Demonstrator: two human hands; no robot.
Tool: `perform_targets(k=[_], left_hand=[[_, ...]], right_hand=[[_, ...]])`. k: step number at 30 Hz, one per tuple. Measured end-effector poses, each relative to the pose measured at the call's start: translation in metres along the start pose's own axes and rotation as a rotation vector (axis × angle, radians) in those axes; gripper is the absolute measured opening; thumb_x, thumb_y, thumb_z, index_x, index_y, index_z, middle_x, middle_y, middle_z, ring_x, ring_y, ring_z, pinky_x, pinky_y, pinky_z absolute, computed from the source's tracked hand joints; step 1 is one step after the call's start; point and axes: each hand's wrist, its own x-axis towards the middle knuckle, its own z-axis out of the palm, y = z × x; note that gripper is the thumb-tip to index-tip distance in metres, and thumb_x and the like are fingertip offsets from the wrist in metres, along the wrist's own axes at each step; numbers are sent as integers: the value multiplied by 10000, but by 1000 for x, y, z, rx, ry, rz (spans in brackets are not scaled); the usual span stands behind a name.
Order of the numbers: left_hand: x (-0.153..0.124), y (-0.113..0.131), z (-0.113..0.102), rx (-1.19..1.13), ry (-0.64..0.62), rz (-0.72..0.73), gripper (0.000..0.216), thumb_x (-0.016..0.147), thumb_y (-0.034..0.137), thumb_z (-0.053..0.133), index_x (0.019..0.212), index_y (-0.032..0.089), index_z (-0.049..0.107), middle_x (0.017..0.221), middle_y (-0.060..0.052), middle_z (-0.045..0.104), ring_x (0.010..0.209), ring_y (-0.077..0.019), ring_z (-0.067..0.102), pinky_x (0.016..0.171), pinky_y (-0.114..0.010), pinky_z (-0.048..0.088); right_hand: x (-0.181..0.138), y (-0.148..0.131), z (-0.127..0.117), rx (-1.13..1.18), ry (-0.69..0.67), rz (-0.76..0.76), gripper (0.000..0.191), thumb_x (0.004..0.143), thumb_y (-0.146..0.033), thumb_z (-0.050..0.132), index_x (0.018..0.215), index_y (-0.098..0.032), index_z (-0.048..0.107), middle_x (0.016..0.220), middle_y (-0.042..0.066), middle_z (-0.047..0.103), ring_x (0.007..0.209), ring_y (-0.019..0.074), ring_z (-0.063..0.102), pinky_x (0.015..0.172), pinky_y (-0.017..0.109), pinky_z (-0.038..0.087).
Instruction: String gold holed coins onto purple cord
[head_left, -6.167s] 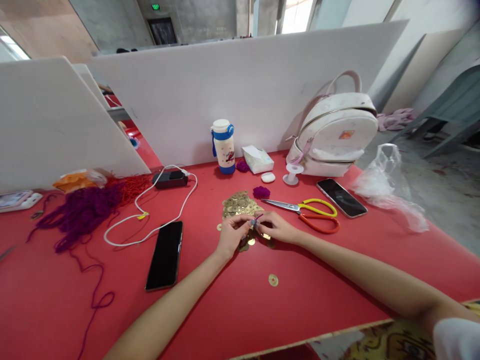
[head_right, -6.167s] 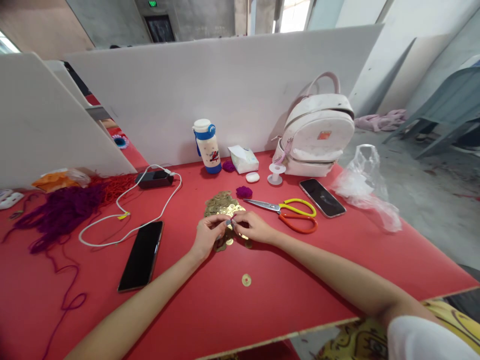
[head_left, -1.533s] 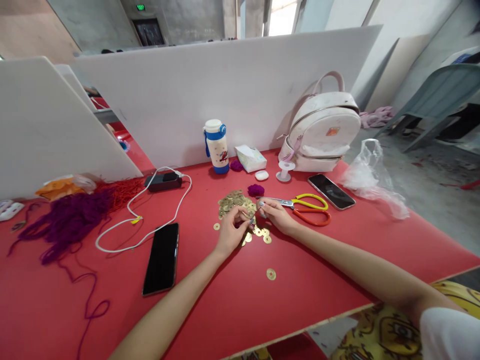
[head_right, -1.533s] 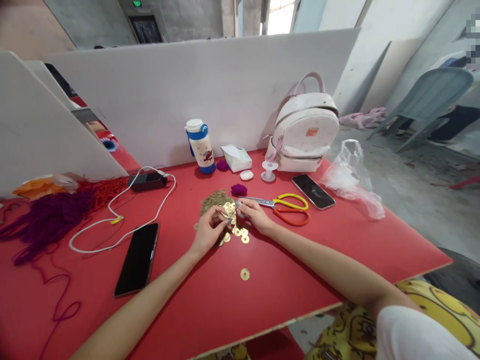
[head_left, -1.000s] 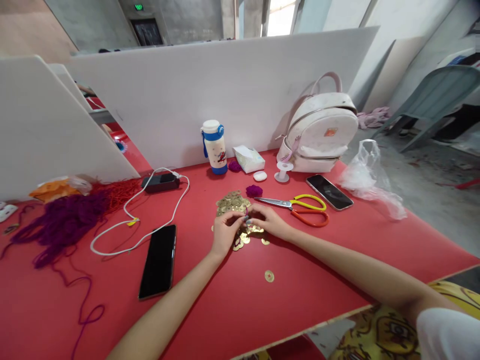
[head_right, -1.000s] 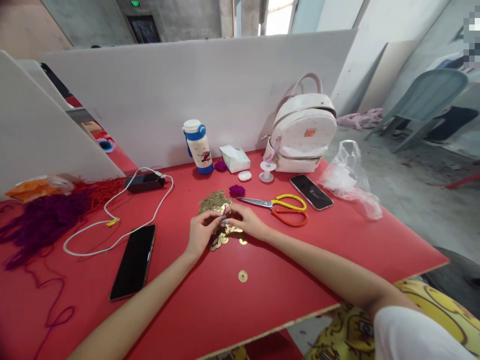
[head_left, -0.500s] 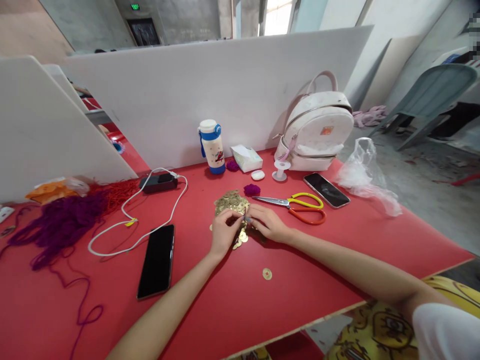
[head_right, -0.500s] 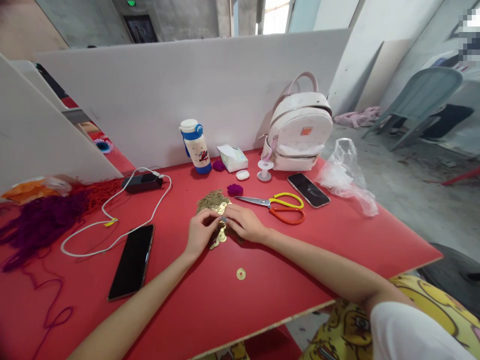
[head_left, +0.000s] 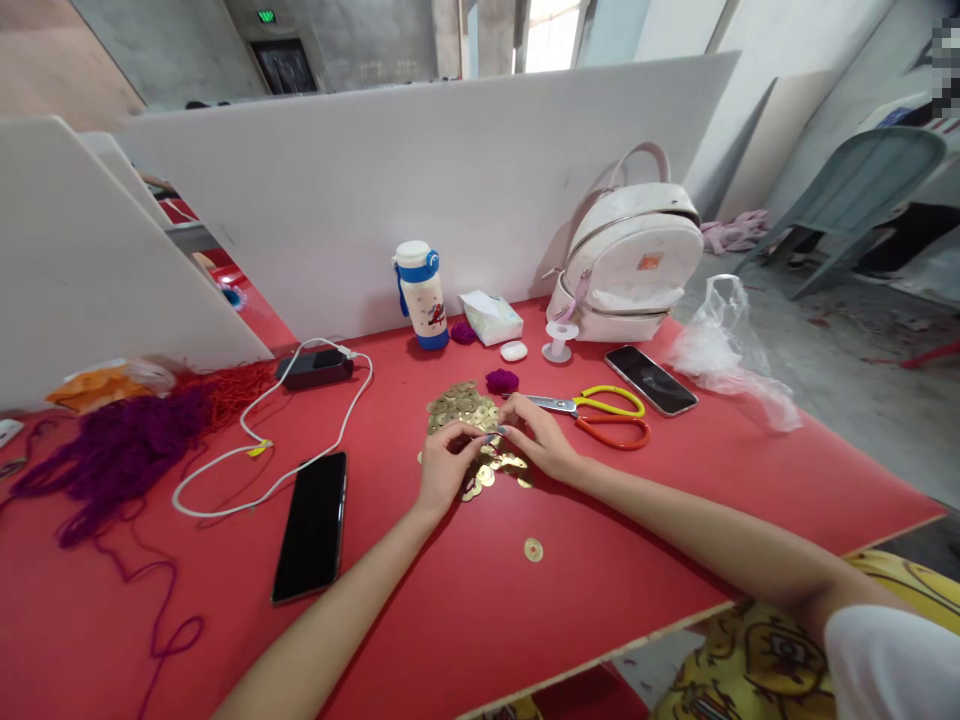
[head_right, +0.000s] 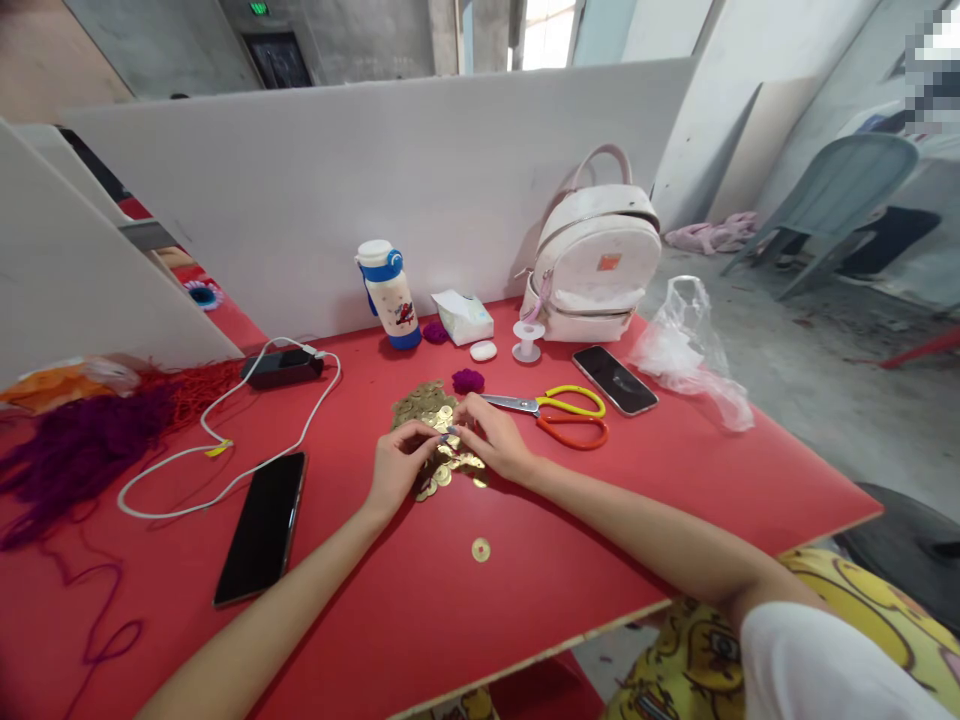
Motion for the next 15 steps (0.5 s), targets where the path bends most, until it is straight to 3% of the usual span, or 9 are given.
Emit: perform_targets(k=[4, 8, 15], left_hand=[[0, 2, 0, -71, 36, -55, 103, 754, 274, 703, 724, 176, 698, 699, -14, 676, 660, -152, 608, 632, -252, 471], [1, 4, 0, -108, 44, -67, 88, 743, 261, 699, 728, 174, 697, 697, -11, 676, 647, -141, 602, 620, -243, 466], [1, 2, 1, -77, 80, -71, 100, 737, 273, 697, 718, 175, 692, 688, -14, 675, 642, -146, 598, 610, -244, 462]], right_hand=[[-1, 2, 1, -115, -42, -18, 254, 948, -387, 514, 822, -201, 635, 754, 28, 573, 690, 161, 517, 646, 275, 373], [1, 5, 4, -246, -142, -24, 232, 884, -438, 612, 891, -220, 690, 817, 48, 625, 773, 189, 558, 639, 273, 365], [2, 4, 3, -129, -164, -70, 222, 948, -322, 518, 874, -228, 705, 893, 63, 643, 825, 194, 582, 728, 301, 432]])
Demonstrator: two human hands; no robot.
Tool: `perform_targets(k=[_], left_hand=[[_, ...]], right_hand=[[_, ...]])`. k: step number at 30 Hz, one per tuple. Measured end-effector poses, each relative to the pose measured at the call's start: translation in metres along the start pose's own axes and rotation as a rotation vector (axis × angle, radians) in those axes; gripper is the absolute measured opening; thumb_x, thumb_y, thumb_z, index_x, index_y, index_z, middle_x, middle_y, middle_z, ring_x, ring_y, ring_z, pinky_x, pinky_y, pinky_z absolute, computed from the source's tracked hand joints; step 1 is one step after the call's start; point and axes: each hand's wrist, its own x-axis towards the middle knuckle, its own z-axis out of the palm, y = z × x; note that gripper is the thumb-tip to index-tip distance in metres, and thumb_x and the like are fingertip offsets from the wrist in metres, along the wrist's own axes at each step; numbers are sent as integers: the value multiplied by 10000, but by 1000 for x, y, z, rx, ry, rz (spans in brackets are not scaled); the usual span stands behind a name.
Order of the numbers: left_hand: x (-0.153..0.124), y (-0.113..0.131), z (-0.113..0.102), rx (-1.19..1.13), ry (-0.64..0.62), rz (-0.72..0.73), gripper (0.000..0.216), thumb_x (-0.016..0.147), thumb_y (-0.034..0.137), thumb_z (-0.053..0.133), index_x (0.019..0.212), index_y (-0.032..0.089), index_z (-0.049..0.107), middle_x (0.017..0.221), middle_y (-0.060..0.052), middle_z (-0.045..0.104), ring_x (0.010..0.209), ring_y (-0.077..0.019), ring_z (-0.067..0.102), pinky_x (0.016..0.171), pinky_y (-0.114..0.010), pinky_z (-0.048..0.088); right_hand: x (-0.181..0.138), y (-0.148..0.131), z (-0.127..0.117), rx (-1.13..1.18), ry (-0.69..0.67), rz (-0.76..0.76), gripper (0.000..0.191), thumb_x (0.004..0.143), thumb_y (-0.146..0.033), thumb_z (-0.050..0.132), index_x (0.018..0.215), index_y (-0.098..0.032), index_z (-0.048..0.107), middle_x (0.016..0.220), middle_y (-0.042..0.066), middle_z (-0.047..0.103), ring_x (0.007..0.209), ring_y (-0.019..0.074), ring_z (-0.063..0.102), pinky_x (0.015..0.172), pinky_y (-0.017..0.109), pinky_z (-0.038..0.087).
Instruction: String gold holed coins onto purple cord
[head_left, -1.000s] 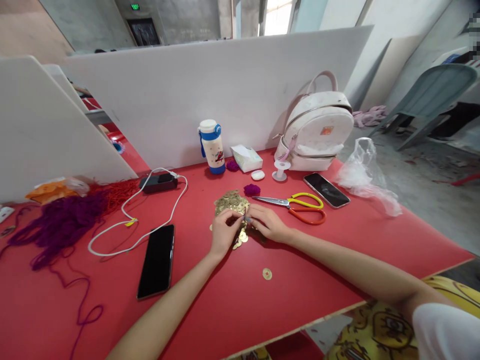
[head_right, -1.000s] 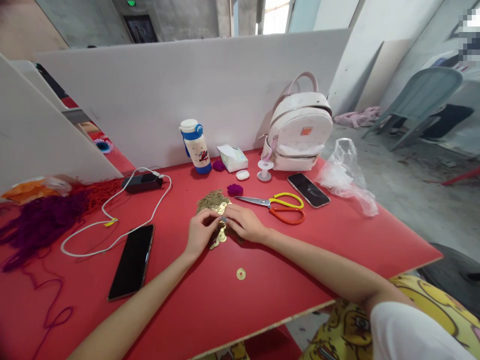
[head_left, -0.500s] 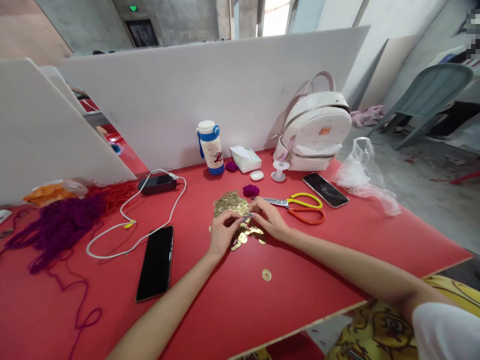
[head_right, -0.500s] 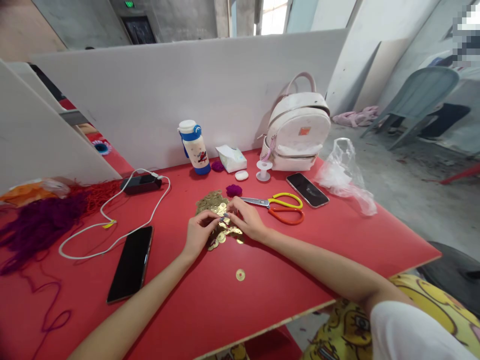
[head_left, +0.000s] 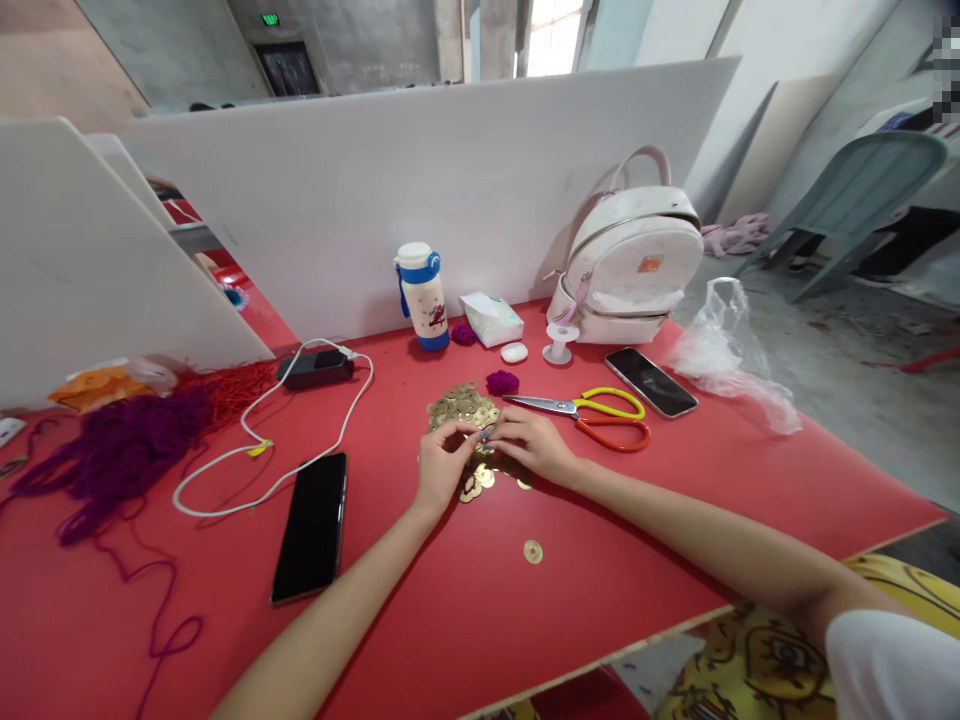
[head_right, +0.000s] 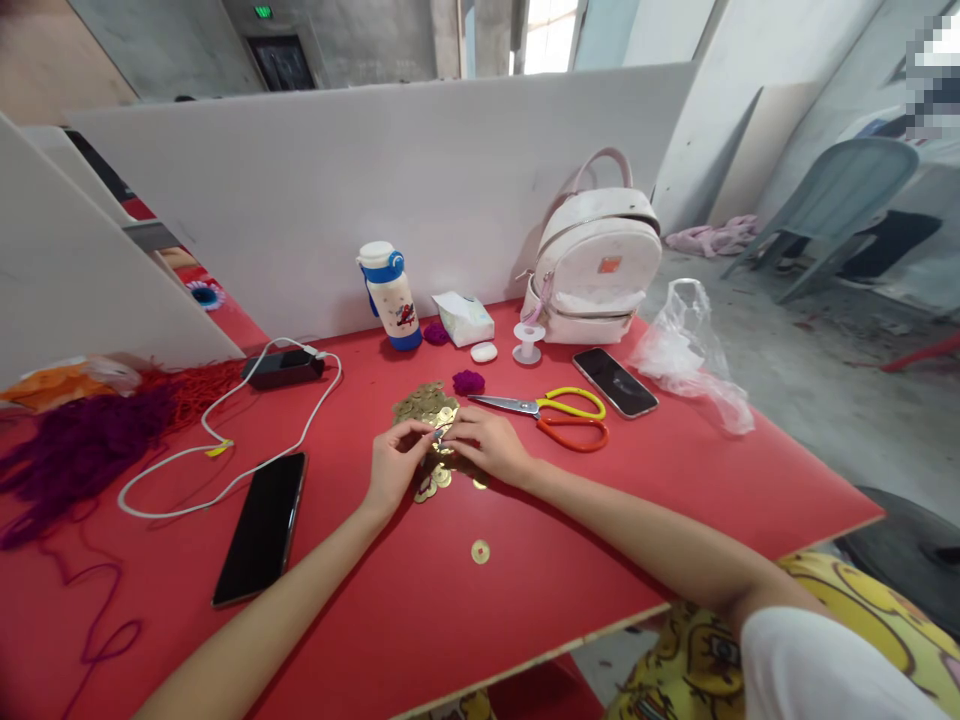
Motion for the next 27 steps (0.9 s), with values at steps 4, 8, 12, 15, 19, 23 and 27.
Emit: perform_targets(k=[4, 8, 12, 15, 19, 23, 27], left_hand=[[-1, 0, 0, 68, 40, 18, 93, 759, 265, 680, 736, 177, 694, 701, -15, 671, 634, -143, 586, 600, -241, 445], [-3, 1, 0, 210, 22, 119, 80, 788, 247, 667, 739, 188, 689, 736, -17, 662, 674, -153, 584, 632, -251, 443], [-4, 5, -1, 329, -48, 236, 118, 823, 246, 636, 724, 192, 668, 722, -11, 619, 668, -153, 565, 612, -250, 421], [-5, 6, -2, 367, -99, 283, 137, 846, 249, 617, 727, 194, 657, 723, -10, 607, 689, -159, 567, 630, -253, 422], [-6, 4, -4, 386, -160, 327, 122, 843, 225, 626, 730, 205, 669, 729, -12, 618, 703, -166, 578, 664, -264, 433], [-5, 3, -5, 299, -203, 328, 121, 818, 236, 663, 702, 205, 682, 702, -12, 630, 671, -165, 583, 646, -270, 438], [-4, 8, -5, 188, -190, 306, 128, 785, 238, 700, 662, 204, 688, 680, -11, 645, 653, -158, 586, 625, -263, 440]], right_hand=[[0, -5, -2, -94, -54, -64, 230, 949, -200, 449, 910, -219, 675, 922, 72, 645, 841, 202, 575, 719, 299, 434], [-1, -6, -1, -204, -67, -123, 231, 926, -151, 432, 922, -212, 655, 916, 85, 652, 843, 217, 557, 708, 310, 422], [-3, -4, 0, -241, 35, -105, 194, 951, -240, 476, 925, -224, 668, 932, 79, 649, 841, 198, 571, 712, 297, 425], [-5, -3, 0, -226, 100, -76, 155, 934, -295, 540, 893, -226, 673, 912, 66, 627, 800, 176, 573, 660, 275, 411], [-5, -3, -1, -118, 100, -58, 125, 918, -294, 568, 873, -224, 661, 926, 62, 588, 796, 170, 559, 647, 270, 402], [-3, -2, -2, 152, 51, -14, 148, 918, -315, 570, 832, -205, 620, 862, 43, 551, 739, 156, 518, 652, 275, 412], [2, -1, -2, 377, 37, 58, 196, 906, -361, 587, 802, -196, 603, 799, 31, 565, 758, 166, 527, 687, 290, 427]])
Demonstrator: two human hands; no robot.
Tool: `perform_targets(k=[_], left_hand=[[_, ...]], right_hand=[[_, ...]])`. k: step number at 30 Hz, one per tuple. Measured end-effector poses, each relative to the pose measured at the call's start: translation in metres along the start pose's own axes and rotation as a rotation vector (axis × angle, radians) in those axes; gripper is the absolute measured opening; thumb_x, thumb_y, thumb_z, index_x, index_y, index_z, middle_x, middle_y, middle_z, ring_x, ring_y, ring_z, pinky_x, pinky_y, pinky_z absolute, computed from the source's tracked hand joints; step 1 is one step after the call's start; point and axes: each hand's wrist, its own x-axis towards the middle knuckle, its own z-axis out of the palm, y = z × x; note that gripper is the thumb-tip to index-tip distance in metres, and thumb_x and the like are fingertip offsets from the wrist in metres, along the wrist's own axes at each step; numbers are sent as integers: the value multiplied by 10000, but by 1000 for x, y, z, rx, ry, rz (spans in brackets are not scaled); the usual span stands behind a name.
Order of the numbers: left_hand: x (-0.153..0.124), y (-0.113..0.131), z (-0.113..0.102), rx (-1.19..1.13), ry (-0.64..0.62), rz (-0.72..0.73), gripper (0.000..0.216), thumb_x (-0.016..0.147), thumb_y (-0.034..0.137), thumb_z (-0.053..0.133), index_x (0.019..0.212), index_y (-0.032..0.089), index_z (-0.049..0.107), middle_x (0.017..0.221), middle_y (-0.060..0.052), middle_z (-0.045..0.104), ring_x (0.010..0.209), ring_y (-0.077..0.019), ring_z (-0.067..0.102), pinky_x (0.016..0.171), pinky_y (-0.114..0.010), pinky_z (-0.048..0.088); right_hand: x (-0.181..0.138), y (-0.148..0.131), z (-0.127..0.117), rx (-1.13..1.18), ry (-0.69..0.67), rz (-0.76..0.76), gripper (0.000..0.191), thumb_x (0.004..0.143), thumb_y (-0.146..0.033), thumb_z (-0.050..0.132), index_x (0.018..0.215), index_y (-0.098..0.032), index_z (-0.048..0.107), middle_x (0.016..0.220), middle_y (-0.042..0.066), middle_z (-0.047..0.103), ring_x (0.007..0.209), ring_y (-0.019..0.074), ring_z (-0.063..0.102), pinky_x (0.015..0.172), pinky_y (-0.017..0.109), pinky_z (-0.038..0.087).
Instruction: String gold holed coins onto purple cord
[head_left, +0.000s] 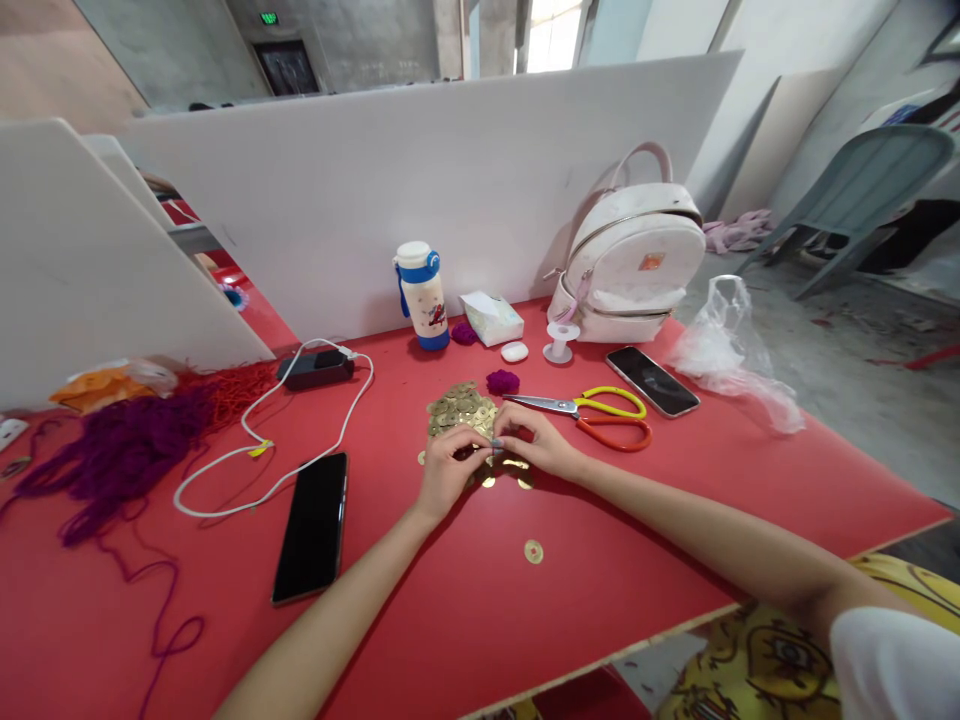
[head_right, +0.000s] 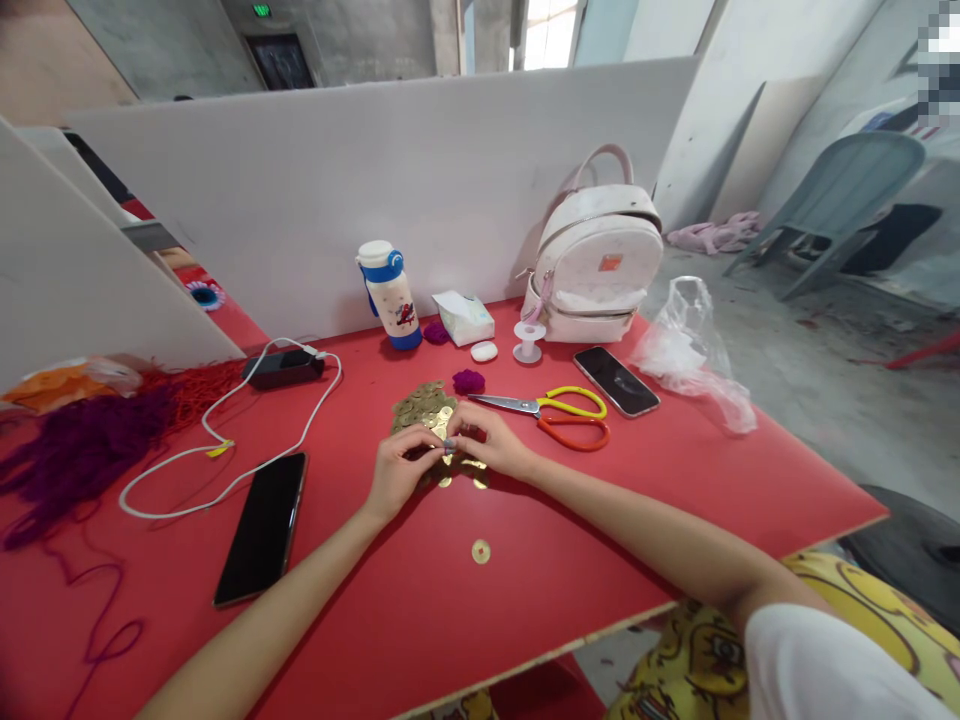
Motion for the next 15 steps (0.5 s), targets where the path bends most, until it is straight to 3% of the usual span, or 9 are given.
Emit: perform_targets(k=[5, 15], left_hand=[[1, 3, -1, -74, 65, -50, 130, 761, 253, 723, 646, 199, 693, 682, -16, 654, 651, -156, 589, 630, -266, 449], [0, -6, 2, -141, 127, -127, 90, 761, 237, 695, 691, 181, 688, 734, -21, 665, 709, -155, 611, 663, -248, 467]], right_hand=[[2, -2, 1, 199, 10, 124, 237, 872, -415, 619, 807, -187, 615, 783, 16, 571, 702, 147, 548, 647, 273, 439], [1, -2, 0, 125, -25, 89, 245, 899, -398, 584, 818, -170, 626, 756, 23, 601, 692, 150, 561, 646, 268, 442]])
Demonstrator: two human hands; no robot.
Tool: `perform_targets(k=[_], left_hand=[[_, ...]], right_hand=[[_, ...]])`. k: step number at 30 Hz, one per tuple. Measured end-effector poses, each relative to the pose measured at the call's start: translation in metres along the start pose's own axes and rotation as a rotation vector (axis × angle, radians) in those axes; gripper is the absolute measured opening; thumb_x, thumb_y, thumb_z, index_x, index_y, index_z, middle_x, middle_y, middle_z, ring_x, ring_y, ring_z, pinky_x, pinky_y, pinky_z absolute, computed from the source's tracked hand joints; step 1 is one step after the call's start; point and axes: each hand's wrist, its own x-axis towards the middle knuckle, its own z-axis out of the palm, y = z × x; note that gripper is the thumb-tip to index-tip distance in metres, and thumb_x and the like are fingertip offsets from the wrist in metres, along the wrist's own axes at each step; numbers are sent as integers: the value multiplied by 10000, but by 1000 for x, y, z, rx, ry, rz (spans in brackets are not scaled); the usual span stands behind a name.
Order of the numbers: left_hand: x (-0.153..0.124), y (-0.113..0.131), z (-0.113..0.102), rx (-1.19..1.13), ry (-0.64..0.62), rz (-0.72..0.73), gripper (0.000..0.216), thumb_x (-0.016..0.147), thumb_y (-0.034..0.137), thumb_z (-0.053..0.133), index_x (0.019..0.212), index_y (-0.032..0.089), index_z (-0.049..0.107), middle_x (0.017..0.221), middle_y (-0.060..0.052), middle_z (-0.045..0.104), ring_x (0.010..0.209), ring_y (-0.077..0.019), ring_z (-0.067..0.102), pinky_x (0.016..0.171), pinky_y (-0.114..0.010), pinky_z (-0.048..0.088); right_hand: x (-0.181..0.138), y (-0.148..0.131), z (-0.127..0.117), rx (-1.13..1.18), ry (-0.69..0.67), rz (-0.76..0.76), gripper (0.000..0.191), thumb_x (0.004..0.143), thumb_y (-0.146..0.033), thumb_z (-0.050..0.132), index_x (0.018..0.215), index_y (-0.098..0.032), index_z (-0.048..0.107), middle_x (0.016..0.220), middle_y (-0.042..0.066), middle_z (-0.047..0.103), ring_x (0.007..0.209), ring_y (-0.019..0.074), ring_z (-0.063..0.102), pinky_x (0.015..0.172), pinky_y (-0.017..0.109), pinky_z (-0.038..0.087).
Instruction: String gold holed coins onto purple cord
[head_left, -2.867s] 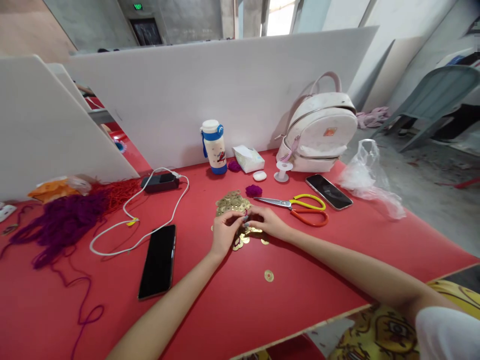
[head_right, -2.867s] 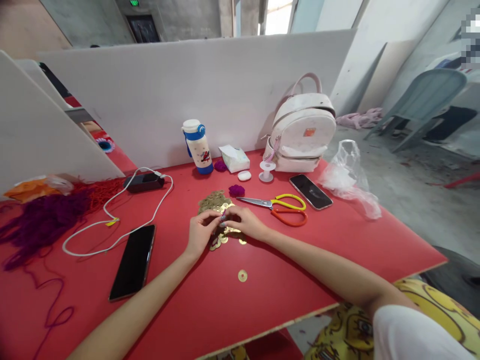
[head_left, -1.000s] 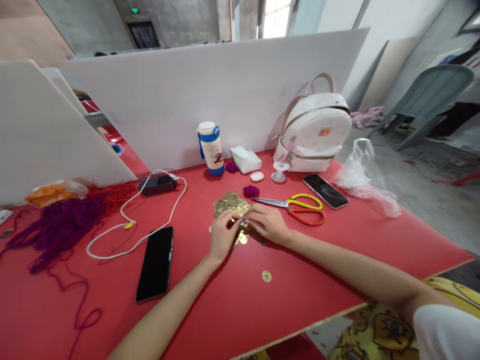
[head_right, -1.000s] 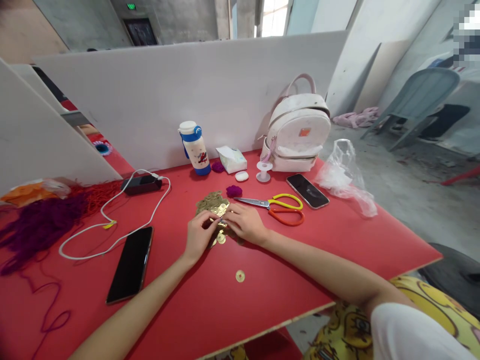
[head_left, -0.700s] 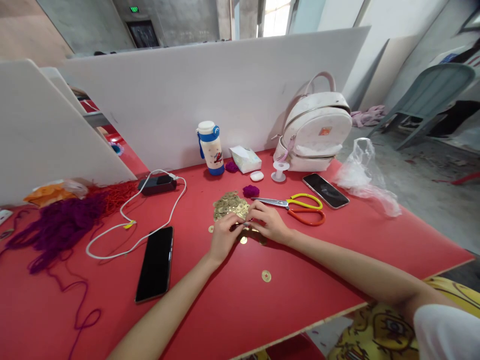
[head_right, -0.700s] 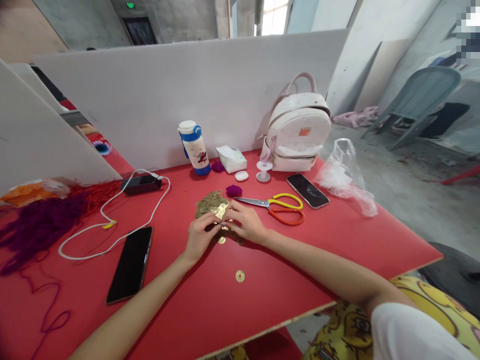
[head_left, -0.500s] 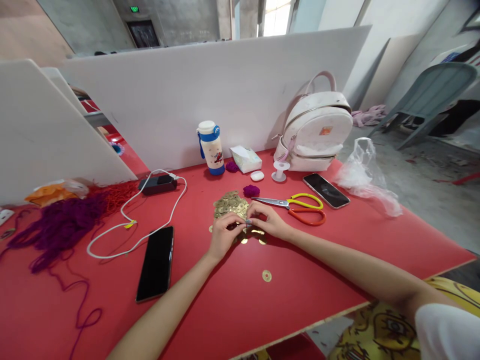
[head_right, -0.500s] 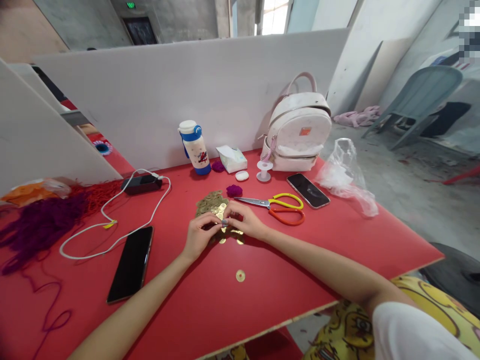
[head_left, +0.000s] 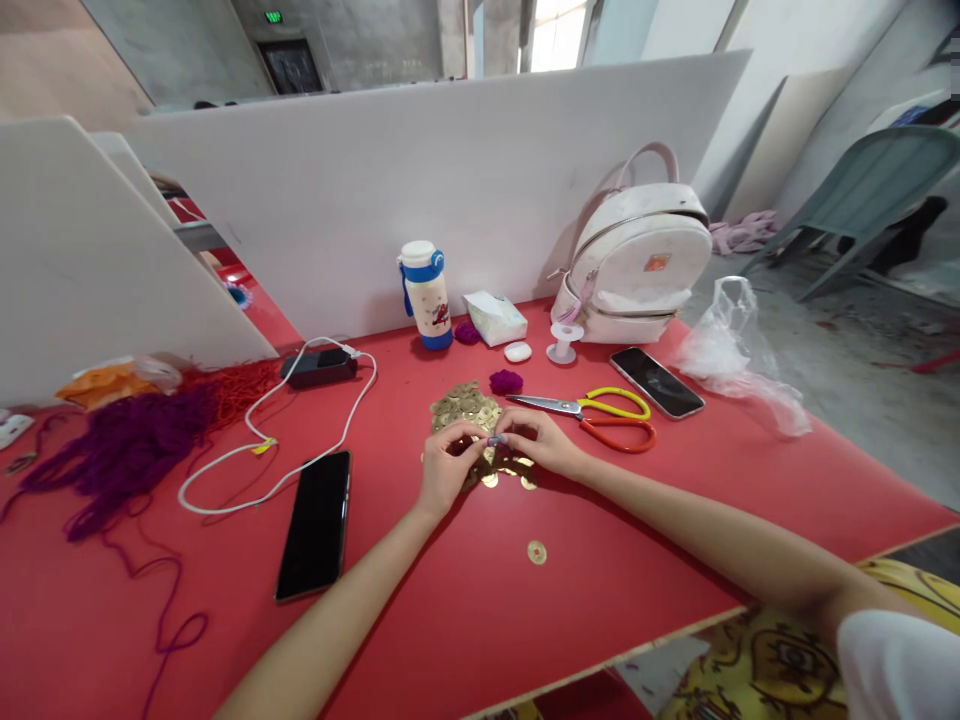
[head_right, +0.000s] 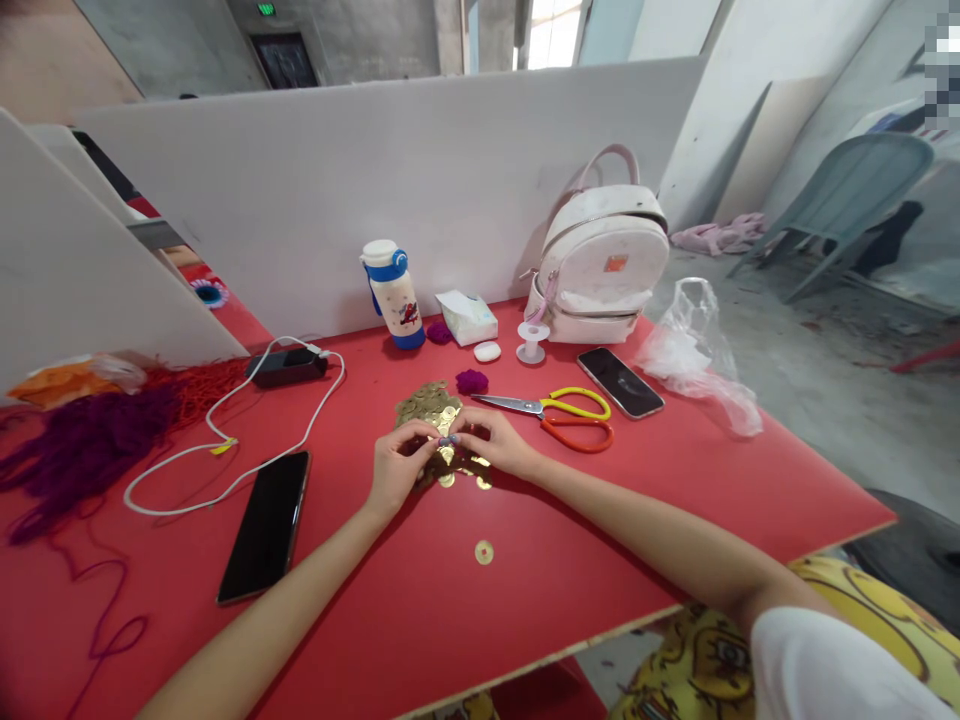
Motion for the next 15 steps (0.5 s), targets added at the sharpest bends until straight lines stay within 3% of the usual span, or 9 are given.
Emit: perform_targets(k=[4, 9, 15], left_hand=[[-1, -3, 1, -50, 12, -117, 71, 749, 250, 702, 738, 180, 695, 705, -10, 660, 628, -137, 586, 588, -229, 449], [1, 0, 1, -49, -1, -29, 48, 756, 213, 688, 733, 191, 724, 782, -28, 669, 778, -164, 617, 707, -250, 464], [4, 2, -1, -8, -2, -18, 62, 747, 217, 695, 699, 188, 719, 759, -33, 655, 769, -172, 606, 706, -265, 455]], right_hand=[[0, -2, 1, -79, 10, -39, 230, 911, -362, 568, 790, -176, 631, 767, 30, 619, 710, 156, 574, 663, 275, 444], [-2, -2, 2, -182, 10, -81, 196, 918, -300, 542, 789, -178, 628, 770, 33, 628, 718, 158, 578, 675, 276, 443], [-4, -3, 1, -374, -4, -93, 161, 899, -312, 580, 808, -183, 606, 789, 28, 631, 727, 159, 573, 662, 263, 421]])
